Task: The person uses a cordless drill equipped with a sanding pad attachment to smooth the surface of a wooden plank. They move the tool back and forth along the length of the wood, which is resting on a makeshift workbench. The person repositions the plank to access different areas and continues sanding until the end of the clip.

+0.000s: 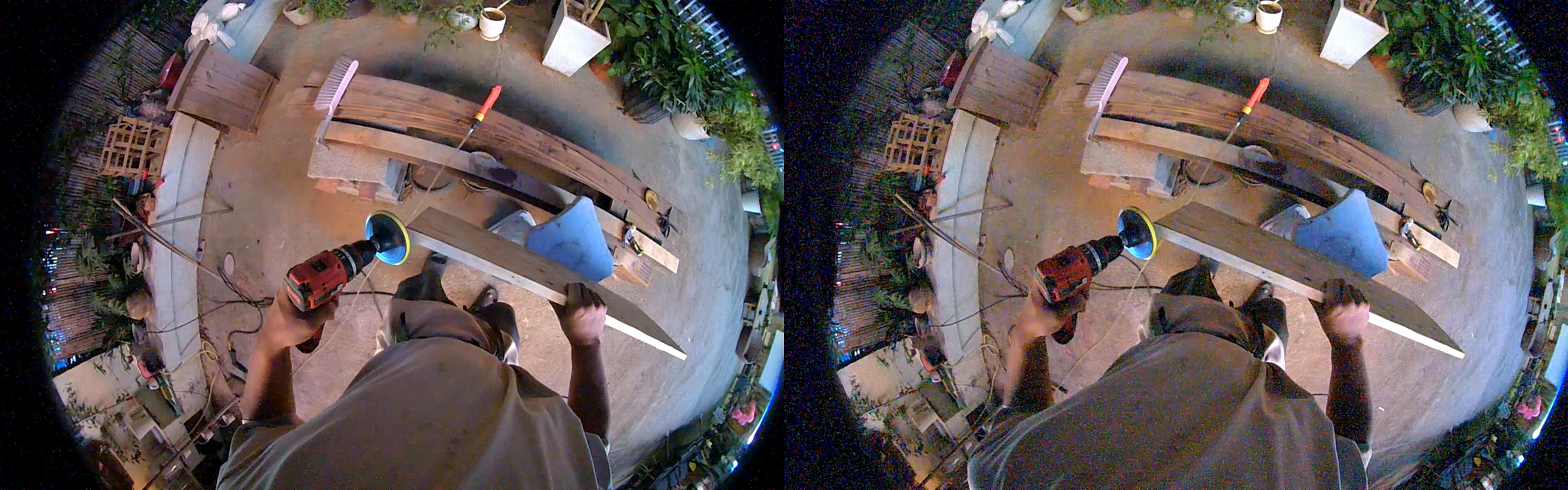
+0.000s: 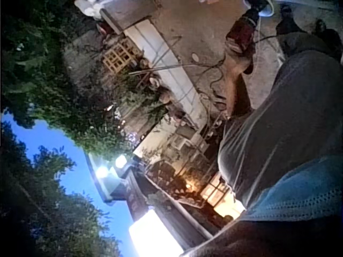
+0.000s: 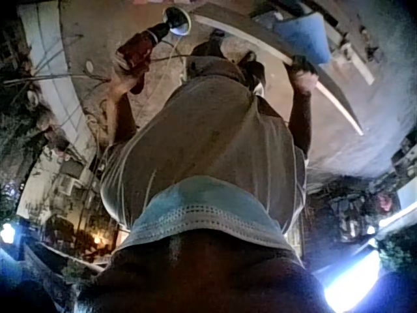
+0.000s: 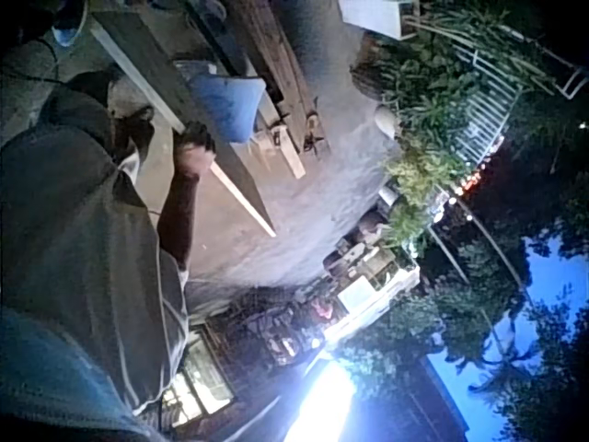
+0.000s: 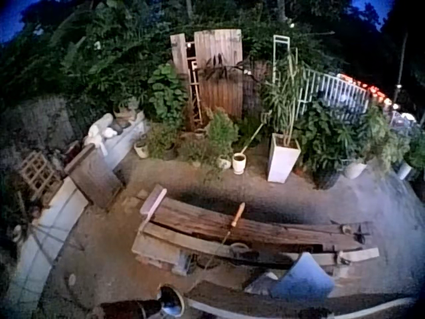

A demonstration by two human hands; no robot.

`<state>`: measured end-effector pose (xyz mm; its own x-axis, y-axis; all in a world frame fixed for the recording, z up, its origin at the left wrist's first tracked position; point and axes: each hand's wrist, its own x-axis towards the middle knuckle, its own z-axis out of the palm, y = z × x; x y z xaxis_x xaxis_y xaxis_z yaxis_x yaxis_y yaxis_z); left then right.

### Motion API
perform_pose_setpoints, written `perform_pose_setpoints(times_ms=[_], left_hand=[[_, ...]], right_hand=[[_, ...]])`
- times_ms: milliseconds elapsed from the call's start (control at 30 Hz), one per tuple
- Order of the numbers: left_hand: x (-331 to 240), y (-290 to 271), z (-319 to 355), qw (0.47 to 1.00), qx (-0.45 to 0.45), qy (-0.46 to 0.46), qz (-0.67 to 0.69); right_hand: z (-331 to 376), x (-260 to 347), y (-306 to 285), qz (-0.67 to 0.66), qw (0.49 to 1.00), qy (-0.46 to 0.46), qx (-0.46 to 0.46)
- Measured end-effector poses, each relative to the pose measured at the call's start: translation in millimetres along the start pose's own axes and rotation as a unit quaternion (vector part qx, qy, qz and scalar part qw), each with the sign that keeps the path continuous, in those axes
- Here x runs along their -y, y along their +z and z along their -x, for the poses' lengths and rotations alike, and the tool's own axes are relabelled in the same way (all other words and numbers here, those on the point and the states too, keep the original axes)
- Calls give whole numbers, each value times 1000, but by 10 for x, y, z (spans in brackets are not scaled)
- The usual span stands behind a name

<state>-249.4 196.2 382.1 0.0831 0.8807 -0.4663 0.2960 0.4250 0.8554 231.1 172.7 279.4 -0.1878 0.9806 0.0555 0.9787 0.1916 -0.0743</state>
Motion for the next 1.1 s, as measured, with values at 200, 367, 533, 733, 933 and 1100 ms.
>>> perform_pose_setpoints(times_ms=[200, 367, 533, 733, 933, 1100], left_hand=[[121, -13, 0, 999, -3, -25, -31], [331, -14, 20, 1000, -9, 19, -14], [535, -61, 35, 997, -30, 25, -60], [124, -237, -34, 998, -43, 33, 7], [-335, -630, -509, 989, 97, 13, -107], [-682, -600, -740, 969, 189, -47, -150]], right_hand=[[-8, -32, 4, -8, 1000, 2, 9], [11, -101, 70, 15, 999, -17, -37], [-68, -38, -26, 6, 999, -14, -32], [41, 4, 28, 17, 1000, -4, -12], [241, 103, 62, -15, 999, 19, 28], [329, 180, 71, -5, 1000, 9, -9]])
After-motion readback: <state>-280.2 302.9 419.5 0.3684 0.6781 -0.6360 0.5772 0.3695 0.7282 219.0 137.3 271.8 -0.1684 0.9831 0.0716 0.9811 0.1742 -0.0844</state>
